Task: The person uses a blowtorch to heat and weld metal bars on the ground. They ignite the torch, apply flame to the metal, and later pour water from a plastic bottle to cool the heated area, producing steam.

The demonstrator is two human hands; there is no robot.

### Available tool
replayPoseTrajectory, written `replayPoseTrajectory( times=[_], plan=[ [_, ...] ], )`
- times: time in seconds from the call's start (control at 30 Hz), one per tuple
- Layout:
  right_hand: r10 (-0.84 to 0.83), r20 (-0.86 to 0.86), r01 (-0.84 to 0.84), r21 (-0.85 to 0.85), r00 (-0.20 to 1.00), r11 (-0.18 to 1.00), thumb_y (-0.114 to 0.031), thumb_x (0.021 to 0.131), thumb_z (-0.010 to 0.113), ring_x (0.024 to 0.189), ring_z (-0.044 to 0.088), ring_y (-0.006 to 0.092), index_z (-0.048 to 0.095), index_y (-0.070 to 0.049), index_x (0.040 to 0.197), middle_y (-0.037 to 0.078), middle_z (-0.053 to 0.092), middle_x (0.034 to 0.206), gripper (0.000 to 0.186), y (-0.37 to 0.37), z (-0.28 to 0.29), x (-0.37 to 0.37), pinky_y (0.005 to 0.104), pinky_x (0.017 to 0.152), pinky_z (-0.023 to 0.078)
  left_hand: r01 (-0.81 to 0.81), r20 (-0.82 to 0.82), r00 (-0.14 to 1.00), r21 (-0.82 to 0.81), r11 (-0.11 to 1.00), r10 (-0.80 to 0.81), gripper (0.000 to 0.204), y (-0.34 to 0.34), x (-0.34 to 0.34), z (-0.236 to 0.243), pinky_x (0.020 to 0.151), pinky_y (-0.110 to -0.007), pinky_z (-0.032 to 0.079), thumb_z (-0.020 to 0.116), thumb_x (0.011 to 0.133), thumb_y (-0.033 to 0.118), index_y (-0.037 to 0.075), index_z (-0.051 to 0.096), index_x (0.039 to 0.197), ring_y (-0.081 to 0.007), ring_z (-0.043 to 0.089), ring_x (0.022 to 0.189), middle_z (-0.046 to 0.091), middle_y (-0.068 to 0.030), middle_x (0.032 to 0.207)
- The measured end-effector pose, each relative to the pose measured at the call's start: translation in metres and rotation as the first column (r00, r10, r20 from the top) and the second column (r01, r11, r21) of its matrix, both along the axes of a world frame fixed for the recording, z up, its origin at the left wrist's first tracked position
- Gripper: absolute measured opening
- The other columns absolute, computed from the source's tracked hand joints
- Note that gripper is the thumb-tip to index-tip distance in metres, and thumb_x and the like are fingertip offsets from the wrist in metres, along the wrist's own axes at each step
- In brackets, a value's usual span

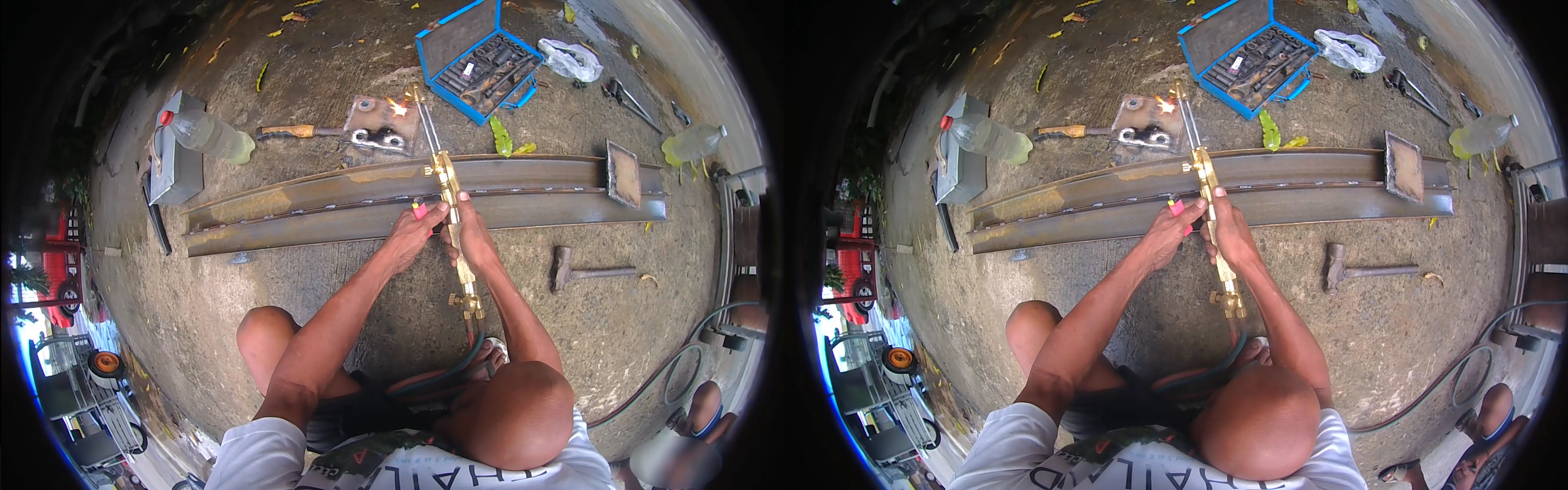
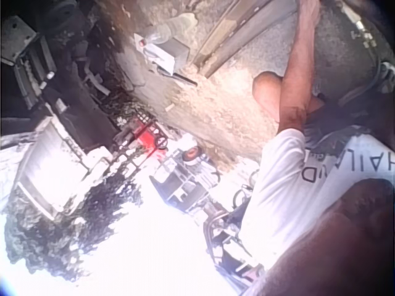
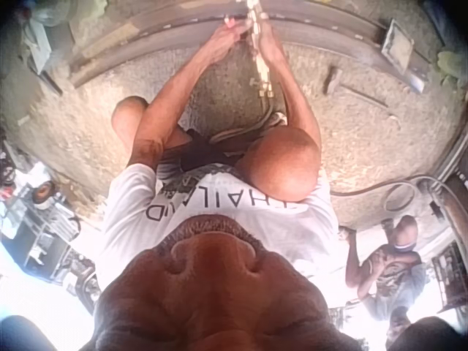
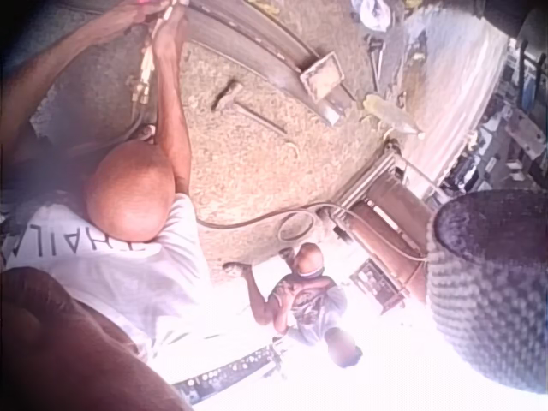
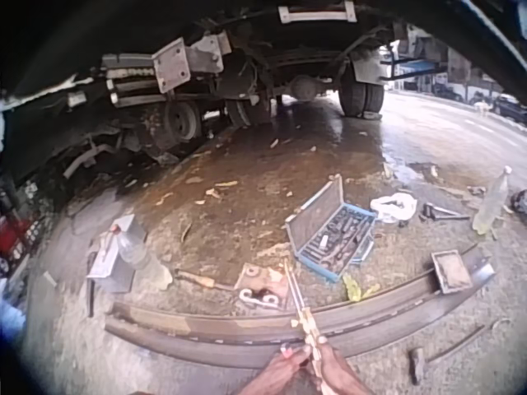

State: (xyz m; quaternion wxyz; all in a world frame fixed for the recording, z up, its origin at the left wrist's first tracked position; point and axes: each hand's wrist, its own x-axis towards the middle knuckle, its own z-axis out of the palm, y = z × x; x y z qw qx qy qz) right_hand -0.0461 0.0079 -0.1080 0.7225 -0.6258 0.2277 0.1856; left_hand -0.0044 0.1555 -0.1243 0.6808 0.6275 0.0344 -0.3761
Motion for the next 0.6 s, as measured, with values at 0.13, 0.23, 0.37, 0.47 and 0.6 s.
replayPoseTrajectory(
  times=[0.13, 0.23, 0.37, 0.47, 0.6],
  plan=[
    [-0.008, -0.002, 0.008, 0.003, 1.000, 1.000, -0.065, 0.103, 0.023, 0.044, 0.044, 0.0129, 0.052, -0.003, 0.095, 0.003, 0.048, 0.064, 0.069, 0.0010, 0.0011, 0.0000, 0.0326, 0.040, 0.040, -0.018, 0.004, 1.000, -0.022, 1.000, 0.019, 0.044, 0.0004, -0.0011, -0.0027, 0.105, -0.044, 0.032, 0.063, 0.098, 0.051, 0.008, 0.068, 0.107, -0.0165, 0.054, 0.103, 0.066, -0.0035, 0.093],
    [-0.020, -0.016, 0.020, 0.009, 1.000, 1.000, -0.067, 0.102, 0.024, 0.044, 0.043, 0.0127, 0.052, -0.006, 0.093, 0.002, 0.047, 0.063, 0.067, 0.0017, 0.0004, -0.0005, 0.0324, 0.040, 0.040, 0.003, -0.017, 1.000, -0.052, 0.999, -0.004, 0.043, 0.0011, -0.0008, 0.0001, 0.106, -0.044, 0.032, 0.064, 0.098, 0.050, 0.008, 0.068, 0.106, -0.0169, 0.055, 0.104, 0.066, -0.0037, 0.093],
    [-0.011, -0.023, 0.011, -0.011, 1.000, 1.000, -0.068, 0.102, 0.024, 0.044, 0.043, 0.0125, 0.051, -0.006, 0.092, 0.002, 0.047, 0.064, 0.069, 0.0005, -0.0009, -0.0013, 0.0323, 0.040, 0.040, -0.026, 0.010, 1.000, -0.009, 1.000, 0.026, 0.042, -0.0022, -0.0023, 0.0015, 0.104, -0.043, 0.033, 0.063, 0.098, 0.050, 0.008, 0.068, 0.104, -0.0164, 0.055, 0.100, 0.066, -0.0030, 0.091],
    [-0.010, -0.021, 0.009, -0.016, 1.000, 1.000, -0.069, 0.101, 0.023, 0.044, 0.043, 0.0124, 0.051, -0.006, 0.092, 0.002, 0.047, 0.064, 0.069, 0.0010, -0.0014, -0.0011, 0.0322, 0.040, 0.040, 0.003, 0.015, 1.000, -0.025, 1.000, -0.003, 0.042, 0.0005, -0.0004, -0.0033, 0.102, -0.043, 0.034, 0.063, 0.098, 0.050, 0.008, 0.068, 0.102, -0.0159, 0.055, 0.097, 0.065, -0.0024, 0.090],
    [-0.011, -0.024, 0.011, -0.015, 1.000, 1.000, -0.068, 0.101, 0.023, 0.045, 0.043, 0.0124, 0.052, -0.006, 0.092, 0.002, 0.047, 0.064, 0.069, 0.0020, 0.0017, -0.0008, 0.0321, 0.040, 0.040, -0.010, 0.009, 1.000, -0.020, 1.000, 0.010, 0.042, 0.0003, -0.0003, -0.0032, 0.101, -0.042, 0.034, 0.063, 0.098, 0.051, 0.009, 0.068, 0.101, -0.0157, 0.054, 0.096, 0.065, -0.0020, 0.088]
  ],
)
